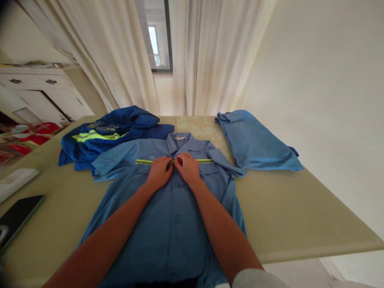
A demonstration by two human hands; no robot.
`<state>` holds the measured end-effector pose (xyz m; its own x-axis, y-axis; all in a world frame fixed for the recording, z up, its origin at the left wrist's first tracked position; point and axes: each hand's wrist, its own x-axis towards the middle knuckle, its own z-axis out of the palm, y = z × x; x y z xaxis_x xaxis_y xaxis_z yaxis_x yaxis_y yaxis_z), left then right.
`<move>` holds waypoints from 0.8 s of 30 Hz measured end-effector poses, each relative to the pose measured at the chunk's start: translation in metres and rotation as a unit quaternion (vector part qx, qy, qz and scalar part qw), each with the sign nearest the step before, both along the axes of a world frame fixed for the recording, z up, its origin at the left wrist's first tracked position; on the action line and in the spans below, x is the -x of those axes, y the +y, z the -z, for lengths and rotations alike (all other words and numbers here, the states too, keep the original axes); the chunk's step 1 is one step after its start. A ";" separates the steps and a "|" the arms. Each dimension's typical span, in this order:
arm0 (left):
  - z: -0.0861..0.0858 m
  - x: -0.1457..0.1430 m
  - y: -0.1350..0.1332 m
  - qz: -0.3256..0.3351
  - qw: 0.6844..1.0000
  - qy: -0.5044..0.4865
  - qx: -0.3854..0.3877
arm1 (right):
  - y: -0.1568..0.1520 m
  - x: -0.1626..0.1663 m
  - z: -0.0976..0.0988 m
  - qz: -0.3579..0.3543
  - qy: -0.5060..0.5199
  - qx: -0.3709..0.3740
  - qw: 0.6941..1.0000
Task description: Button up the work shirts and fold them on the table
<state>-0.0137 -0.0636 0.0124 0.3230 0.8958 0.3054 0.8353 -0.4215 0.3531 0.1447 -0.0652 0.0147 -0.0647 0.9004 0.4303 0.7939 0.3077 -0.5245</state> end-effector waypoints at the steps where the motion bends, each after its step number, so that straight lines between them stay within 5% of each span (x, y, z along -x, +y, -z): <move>1: 0.000 0.000 0.001 -0.002 1.000 -0.007 0.002 | 0.001 0.000 0.001 -0.001 0.005 0.002 1.000; 24: -0.002 0.001 -0.001 0.028 0.996 -0.062 -0.065 | -0.004 0.009 -0.002 0.096 -0.058 0.069 0.991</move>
